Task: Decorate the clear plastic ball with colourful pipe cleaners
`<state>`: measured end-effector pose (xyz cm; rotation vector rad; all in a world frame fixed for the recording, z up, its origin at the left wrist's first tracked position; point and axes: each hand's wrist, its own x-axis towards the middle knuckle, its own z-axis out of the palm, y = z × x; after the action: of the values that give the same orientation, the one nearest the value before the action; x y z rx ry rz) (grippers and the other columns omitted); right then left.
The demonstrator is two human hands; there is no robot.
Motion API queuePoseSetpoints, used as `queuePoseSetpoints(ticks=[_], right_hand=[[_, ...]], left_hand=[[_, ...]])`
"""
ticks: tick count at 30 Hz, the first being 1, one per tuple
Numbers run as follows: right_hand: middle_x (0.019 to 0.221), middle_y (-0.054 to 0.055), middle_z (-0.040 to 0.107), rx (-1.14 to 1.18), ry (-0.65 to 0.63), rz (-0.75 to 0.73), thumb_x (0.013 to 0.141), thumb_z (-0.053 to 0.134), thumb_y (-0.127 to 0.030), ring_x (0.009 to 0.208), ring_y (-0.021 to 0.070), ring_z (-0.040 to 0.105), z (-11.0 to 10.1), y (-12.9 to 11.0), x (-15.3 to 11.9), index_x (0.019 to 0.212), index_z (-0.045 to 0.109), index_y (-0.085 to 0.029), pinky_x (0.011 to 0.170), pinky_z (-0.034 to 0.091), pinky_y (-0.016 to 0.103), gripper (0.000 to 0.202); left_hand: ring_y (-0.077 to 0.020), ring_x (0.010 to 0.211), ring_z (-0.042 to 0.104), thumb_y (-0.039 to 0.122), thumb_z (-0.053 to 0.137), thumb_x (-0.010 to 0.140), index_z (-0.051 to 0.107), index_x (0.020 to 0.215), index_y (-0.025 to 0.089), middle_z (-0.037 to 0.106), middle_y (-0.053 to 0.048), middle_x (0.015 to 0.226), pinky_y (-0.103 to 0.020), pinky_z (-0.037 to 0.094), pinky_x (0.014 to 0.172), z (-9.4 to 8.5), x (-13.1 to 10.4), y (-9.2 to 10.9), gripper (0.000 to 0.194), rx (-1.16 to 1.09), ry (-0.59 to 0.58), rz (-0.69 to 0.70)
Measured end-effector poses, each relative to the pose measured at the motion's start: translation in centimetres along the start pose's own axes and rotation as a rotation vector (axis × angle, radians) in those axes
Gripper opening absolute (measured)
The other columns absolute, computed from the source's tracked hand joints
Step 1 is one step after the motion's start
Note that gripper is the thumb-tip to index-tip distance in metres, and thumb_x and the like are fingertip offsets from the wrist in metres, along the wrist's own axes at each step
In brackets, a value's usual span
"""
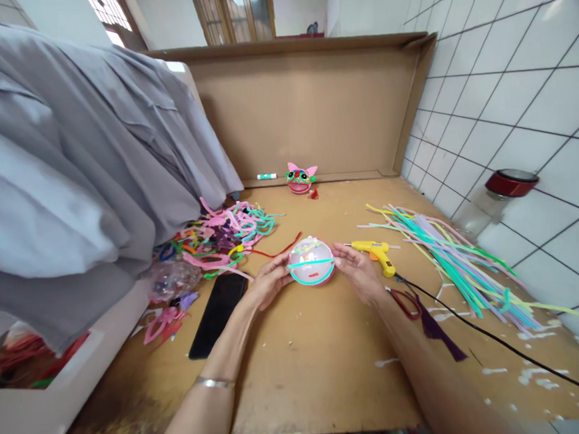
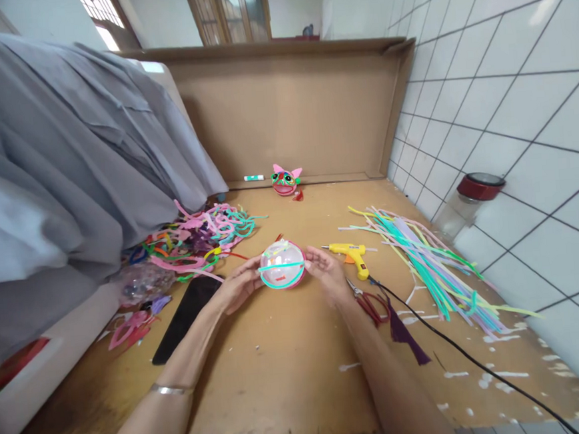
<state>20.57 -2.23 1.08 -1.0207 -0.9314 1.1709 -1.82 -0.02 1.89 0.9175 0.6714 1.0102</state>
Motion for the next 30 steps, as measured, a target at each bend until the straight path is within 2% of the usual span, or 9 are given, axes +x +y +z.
queuePoseSetpoints(ticks=[7, 12, 18, 23, 30], right_hand=[[0.094, 0.004, 0.071, -0.009, -0.037, 0.019, 0.054, 0.083, -0.038, 0.087, 0.018, 0.065, -0.1, 0.9, 0.3, 0.095, 0.071, -0.023, 0.088, 0.05, 0.038, 0.045], [0.09, 0.003, 0.071, -0.002, -0.05, 0.034, 0.052, 0.084, -0.036, 0.082, 0.0154, 0.065, 0.0, 1.1, 0.3, 0.095, 0.071, -0.022, 0.085, 0.05, 0.035, 0.047], [0.088, 0.002, 0.071, -0.033, -0.09, 0.03, 0.054, 0.084, -0.036, 0.081, 0.0143, 0.064, -0.1, 1.1, 0.2, 0.096, 0.071, -0.022, 0.084, 0.05, 0.033, 0.046], [0.09, 0.003, 0.071, -0.062, -0.115, 0.0, 0.056, 0.083, -0.038, 0.081, 0.0146, 0.063, -0.4, 1.6, 0.5, 0.097, 0.071, -0.022, 0.084, 0.05, 0.034, 0.047], [0.094, 0.005, 0.071, -0.107, -0.179, -0.024, 0.061, 0.081, -0.041, 0.084, 0.0165, 0.062, -1.1, 2.2, 0.9, 0.103, 0.07, -0.021, 0.084, 0.05, 0.035, 0.047]], left_hand=[[-0.0164, 0.077, 0.06, 0.009, 0.063, 0.063, 0.075, 0.094, 0.015, 0.072, -0.004, 0.089, -0.024, 0.042, 0.072, -0.4, 0.3, -0.4, 0.034, 0.223, 0.076, 0.084], [-0.0127, 0.066, 0.055, 0.007, 0.06, 0.058, 0.076, 0.086, 0.017, 0.07, 0.0, 0.075, -0.021, 0.041, 0.064, -0.1, 0.2, -0.3, 0.034, 0.254, 0.088, 0.119], [-0.0124, 0.064, 0.055, 0.007, 0.062, 0.059, 0.075, 0.097, 0.016, 0.071, -0.001, 0.076, -0.02, 0.041, 0.061, -0.4, 0.3, -0.3, 0.041, 0.298, 0.097, 0.115], [-0.0145, 0.069, 0.056, 0.012, 0.064, 0.059, 0.073, 0.102, 0.015, 0.071, -0.003, 0.082, -0.023, 0.042, 0.065, -0.9, 0.4, -0.6, 0.045, 0.352, 0.09, 0.116], [-0.0108, 0.062, 0.05, 0.018, 0.064, 0.057, 0.071, 0.103, 0.01, 0.066, -0.001, 0.073, -0.022, 0.038, 0.063, -0.4, 0.3, -0.3, 0.048, 0.436, 0.149, 0.074]])
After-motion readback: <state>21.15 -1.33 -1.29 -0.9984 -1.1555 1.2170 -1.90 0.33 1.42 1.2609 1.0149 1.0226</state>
